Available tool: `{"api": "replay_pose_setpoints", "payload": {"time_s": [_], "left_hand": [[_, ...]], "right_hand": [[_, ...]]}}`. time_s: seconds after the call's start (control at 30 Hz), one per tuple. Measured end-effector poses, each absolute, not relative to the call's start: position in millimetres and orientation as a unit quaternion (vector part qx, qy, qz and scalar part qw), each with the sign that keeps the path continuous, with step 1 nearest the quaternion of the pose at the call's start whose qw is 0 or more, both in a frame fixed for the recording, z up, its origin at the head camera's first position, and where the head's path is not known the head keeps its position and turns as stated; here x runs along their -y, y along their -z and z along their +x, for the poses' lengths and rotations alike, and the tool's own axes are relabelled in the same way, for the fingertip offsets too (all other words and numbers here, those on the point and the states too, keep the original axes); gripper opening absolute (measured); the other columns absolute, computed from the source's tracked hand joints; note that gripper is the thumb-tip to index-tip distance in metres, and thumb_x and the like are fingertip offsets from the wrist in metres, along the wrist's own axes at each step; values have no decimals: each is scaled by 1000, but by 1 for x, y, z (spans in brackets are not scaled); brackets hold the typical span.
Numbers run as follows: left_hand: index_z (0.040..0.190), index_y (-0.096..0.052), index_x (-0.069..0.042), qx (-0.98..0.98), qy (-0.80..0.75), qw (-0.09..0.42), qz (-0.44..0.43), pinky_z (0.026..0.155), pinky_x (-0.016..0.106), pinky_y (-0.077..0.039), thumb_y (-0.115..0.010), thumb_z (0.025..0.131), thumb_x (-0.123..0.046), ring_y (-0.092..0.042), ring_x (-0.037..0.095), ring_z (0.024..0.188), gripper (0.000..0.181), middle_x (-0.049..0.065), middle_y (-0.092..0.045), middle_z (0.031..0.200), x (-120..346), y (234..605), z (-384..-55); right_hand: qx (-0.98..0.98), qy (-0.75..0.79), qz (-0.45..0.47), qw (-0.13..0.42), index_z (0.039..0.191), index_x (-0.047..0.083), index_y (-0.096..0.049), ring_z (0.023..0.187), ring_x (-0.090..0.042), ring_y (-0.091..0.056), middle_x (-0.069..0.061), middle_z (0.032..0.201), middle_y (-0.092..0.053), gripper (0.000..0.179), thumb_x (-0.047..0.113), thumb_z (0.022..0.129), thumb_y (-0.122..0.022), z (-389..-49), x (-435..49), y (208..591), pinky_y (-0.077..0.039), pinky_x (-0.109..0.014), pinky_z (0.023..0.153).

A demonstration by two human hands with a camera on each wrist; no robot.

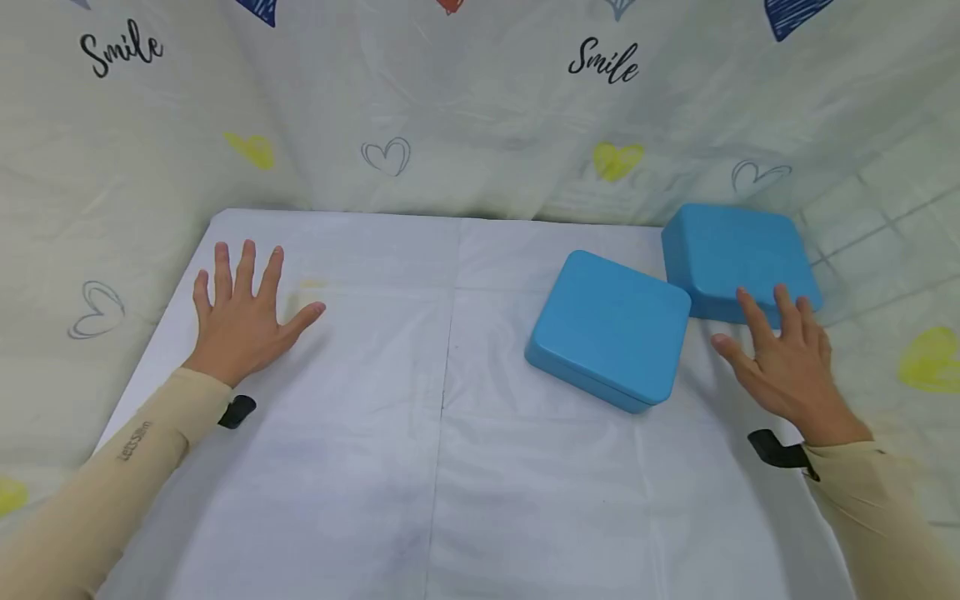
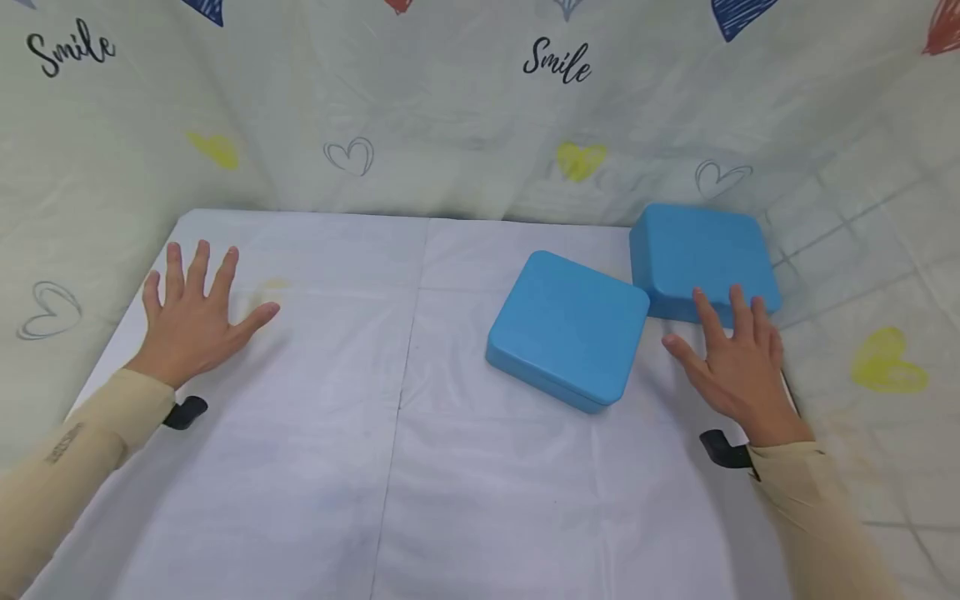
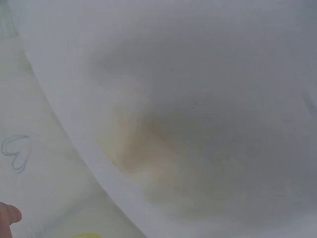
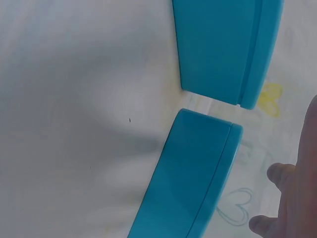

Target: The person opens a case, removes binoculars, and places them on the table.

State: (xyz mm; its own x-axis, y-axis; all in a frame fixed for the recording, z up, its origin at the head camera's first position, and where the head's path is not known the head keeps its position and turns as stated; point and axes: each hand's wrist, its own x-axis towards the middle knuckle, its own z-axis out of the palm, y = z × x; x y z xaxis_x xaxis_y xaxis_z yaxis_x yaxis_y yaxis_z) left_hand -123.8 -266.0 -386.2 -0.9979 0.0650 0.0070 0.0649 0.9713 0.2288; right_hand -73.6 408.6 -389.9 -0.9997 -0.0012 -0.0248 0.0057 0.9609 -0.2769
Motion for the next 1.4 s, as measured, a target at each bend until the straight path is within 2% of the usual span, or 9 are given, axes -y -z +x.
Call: {"api": "replay_pose_setpoints", "payload": {"time_s": [0.37,0.67,0.9,1.03,1.4], "left_hand": [[168,-5,-22,-991,-120,-5,52,122,74,6,-36,95,-80,24,42,160,98,18,8,175,234,387,-139],[168,-5,-24,-990,-121,-6,76,123,71,4,-37,94,-82,22,39,161,99,15,5,176,207,387,-150],[168,-9,-21,-988,-122,-5,94,125,69,3,-40,95,-79,19,39,162,98,16,2,176,182,384,-156],[168,-9,-21,-987,-124,-5,104,125,69,3,-41,95,-79,17,39,163,98,15,1,176,169,385,-160],[168,-9,-21,-982,-111,1,155,127,65,3,-40,95,-80,20,35,163,99,12,1,177,134,384,-171]], "right_hand": [[-987,160,-5,-7,167,17,-10,155,-61,11,-30,171,9,80,60,106,-39,-72,-400,395,2,-87,112],[-984,176,-10,-11,167,17,-12,157,-58,11,-29,172,8,80,59,106,-42,-74,-389,397,3,-84,114],[-984,178,-15,-17,167,13,-13,156,-60,7,-31,171,5,82,61,105,-41,-75,-383,401,0,-85,113],[-983,183,-14,-16,167,9,-9,156,-60,6,-31,171,3,87,62,105,-40,-76,-379,403,-1,-84,112],[-982,187,-18,-16,165,1,-4,156,-59,0,-31,171,-1,94,63,105,-41,-76,-370,407,-5,-83,110]]}}
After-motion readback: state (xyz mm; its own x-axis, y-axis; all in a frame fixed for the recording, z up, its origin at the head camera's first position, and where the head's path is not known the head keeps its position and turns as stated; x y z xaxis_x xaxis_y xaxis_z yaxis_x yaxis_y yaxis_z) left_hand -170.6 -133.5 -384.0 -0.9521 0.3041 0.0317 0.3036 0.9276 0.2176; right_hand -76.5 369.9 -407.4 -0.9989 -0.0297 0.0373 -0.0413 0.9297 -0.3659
